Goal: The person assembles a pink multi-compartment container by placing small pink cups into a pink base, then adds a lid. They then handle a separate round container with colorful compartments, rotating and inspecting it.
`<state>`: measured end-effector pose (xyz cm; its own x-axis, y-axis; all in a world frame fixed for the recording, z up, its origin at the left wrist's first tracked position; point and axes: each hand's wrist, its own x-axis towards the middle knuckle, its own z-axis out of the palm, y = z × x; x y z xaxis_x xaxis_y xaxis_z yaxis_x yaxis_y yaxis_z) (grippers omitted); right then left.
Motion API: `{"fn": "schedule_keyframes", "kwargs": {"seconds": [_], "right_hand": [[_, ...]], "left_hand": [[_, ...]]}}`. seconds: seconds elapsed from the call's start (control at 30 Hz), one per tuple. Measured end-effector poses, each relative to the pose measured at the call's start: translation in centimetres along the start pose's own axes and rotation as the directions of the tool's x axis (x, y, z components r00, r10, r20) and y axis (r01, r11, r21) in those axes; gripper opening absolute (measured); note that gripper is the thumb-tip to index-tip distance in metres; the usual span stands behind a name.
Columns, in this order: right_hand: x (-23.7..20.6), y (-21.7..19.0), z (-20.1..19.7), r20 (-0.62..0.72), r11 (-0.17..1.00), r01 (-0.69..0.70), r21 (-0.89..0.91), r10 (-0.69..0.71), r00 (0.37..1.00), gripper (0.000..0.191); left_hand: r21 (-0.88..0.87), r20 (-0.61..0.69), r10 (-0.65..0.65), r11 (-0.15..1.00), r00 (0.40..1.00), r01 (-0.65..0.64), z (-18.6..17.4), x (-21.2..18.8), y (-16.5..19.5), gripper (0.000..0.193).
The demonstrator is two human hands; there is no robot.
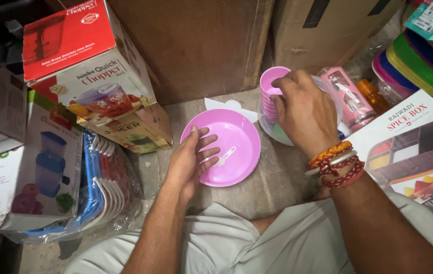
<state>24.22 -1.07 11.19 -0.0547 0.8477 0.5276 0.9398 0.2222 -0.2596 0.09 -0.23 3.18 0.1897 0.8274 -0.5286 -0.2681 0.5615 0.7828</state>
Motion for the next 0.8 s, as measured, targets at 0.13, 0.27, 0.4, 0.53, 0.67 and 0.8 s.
{"fn": "schedule_keyframes", "kwargs": {"seconds": [0.13, 0.27, 0.4, 0.53, 0.67, 0.8], "right_hand": [[-0.7, -0.9, 1.2, -0.029, 0.974, 0.11, 0.2, -0.107, 0.994, 0.015], [-2.0, -2.3, 5.3, 0.135, 0.936, 0.144, 0.32, -0.195, 0.971, 0.012], [-3.8, -2.7, 10.2, 0.388, 0.936, 0.24, 0.258, -0.328, 0.862, 0.021], [-5.6, -2.3, 13.8, 0.586, 0.941, 0.32, 0.112, -0.322, 0.743, 0.017], [-6.7, -1.8, 15.4, 0.619, 0.947, 0.316, 0.048, -0.277, 0.735, 0.018], [-7.2, -1.7, 15.5, 0.686, 0.96, 0.273, -0.057, -0.161, 0.71, 0.018]], "left_hand": [[-0.043, -0.076, 0.024, 0.999, 0.997, -0.027, -0.3, 0.7, -0.5, 0.058], [-0.13, -0.183, 0.059, 0.988, 0.981, -0.084, -0.8, 1.4, -1.1, 0.052], [-0.163, -0.203, 0.093, 0.978, 0.975, -0.127, -1.5, 1.6, -1.5, 0.048], [-0.178, -0.212, 0.102, 0.974, 0.972, -0.141, -1.6, 1.6, -1.7, 0.044], [-0.172, -0.189, 0.119, 0.973, 0.975, -0.152, -1.3, 1.7, -1.9, 0.042], [-0.173, -0.156, 0.113, 0.975, 0.981, -0.14, -1.1, 1.9, -2.3, 0.041]]}}
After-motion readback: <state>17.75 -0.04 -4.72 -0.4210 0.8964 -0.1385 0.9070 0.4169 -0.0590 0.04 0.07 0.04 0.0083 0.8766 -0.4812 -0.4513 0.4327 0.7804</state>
